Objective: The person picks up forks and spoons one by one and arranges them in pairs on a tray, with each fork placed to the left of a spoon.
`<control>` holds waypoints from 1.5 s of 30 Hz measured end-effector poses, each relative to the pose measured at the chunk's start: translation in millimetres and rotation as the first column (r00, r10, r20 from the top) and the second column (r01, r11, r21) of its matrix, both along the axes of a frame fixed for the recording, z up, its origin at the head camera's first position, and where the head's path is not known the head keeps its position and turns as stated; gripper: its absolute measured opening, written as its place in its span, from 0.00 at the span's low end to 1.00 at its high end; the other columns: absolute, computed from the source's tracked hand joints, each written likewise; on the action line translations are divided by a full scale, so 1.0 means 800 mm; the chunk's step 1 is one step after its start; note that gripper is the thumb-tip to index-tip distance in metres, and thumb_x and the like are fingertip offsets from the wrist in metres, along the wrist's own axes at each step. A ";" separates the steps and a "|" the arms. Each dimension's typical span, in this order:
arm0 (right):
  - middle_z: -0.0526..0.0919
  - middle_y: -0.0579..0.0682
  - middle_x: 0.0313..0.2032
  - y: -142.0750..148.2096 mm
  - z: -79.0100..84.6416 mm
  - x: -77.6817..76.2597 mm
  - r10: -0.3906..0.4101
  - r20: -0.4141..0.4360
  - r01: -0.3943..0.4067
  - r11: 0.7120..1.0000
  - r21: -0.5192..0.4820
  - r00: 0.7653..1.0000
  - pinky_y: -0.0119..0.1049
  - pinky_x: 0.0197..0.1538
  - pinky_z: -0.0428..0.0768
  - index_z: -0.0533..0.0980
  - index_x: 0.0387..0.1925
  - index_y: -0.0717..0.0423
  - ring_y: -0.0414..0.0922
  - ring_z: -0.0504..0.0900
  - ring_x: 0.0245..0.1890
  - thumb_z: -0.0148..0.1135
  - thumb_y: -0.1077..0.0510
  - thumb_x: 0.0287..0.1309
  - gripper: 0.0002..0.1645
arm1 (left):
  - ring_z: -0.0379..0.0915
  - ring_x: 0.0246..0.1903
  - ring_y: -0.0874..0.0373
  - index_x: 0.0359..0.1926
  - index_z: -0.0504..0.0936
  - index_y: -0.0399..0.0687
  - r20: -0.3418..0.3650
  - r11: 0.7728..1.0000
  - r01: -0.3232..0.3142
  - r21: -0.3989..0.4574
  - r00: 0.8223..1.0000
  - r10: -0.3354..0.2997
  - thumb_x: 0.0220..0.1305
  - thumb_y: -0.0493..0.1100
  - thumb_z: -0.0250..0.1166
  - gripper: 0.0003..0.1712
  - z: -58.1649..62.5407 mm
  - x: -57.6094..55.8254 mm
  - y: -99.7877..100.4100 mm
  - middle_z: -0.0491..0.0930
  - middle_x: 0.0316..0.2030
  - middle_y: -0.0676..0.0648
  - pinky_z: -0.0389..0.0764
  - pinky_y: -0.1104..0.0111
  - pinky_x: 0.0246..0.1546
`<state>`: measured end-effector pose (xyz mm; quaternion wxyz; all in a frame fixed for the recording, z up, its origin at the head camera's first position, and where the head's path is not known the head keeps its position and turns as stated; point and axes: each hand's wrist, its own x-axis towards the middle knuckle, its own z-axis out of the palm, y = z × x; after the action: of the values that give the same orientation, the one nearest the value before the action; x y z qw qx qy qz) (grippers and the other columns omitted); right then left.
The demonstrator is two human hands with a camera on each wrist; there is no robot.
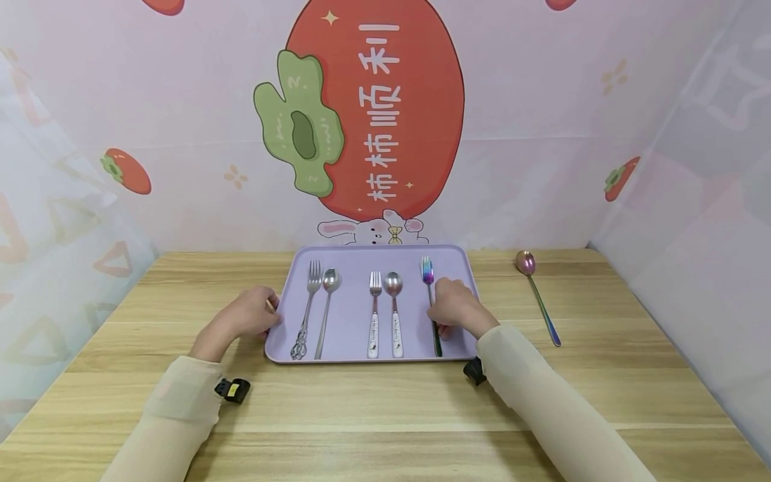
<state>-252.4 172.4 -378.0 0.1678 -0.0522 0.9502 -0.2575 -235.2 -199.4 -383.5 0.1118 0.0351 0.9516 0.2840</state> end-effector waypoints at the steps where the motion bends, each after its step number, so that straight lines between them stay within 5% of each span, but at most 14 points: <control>1: 0.81 0.54 0.17 0.000 0.000 0.000 -0.003 0.000 0.003 1.000 0.005 1.000 0.34 0.23 0.83 0.76 0.23 0.64 0.44 0.83 0.14 0.61 0.64 0.64 0.12 | 0.80 0.22 0.53 0.39 0.76 0.27 0.002 1.000 0.000 0.002 1.000 0.000 0.59 0.29 0.60 0.08 0.000 0.000 0.000 0.80 0.30 0.38 0.83 0.65 0.23; 16: 0.73 0.46 0.11 0.004 0.002 0.012 0.018 -0.122 -0.005 0.995 0.102 0.992 0.31 0.20 0.66 0.74 0.12 0.54 0.41 0.71 0.15 0.64 0.56 0.62 0.23 | 0.81 0.24 0.52 0.41 0.76 0.26 0.012 1.000 -0.003 0.014 1.000 0.003 0.59 0.29 0.60 0.10 0.002 0.001 0.000 0.80 0.33 0.36 0.84 0.64 0.24; 34: 0.78 0.49 0.23 0.022 0.014 0.016 0.132 -0.260 -0.116 0.990 0.078 0.956 0.36 0.27 0.75 0.78 0.28 0.57 0.44 0.76 0.23 0.66 0.57 0.61 0.09 | 0.81 0.24 0.52 0.41 0.76 0.26 0.013 1.000 -0.007 0.025 1.000 0.006 0.59 0.29 0.60 0.09 0.003 0.002 0.000 0.80 0.33 0.36 0.84 0.64 0.24; 45: 0.81 0.54 0.31 0.038 0.023 0.016 0.122 -0.283 -0.102 0.991 0.085 0.951 0.38 0.30 0.78 0.78 0.36 0.64 0.46 0.78 0.27 0.66 0.58 0.63 0.11 | 0.81 0.24 0.52 0.40 0.76 0.27 0.018 1.000 -0.011 0.024 1.000 0.011 0.58 0.29 0.59 0.09 0.002 0.002 0.000 0.80 0.32 0.36 0.84 0.64 0.24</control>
<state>-239.9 203.1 -359.9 0.0439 -0.1369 0.9684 -0.2040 -233.9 -199.2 -382.1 0.1183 0.0285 0.9473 0.2964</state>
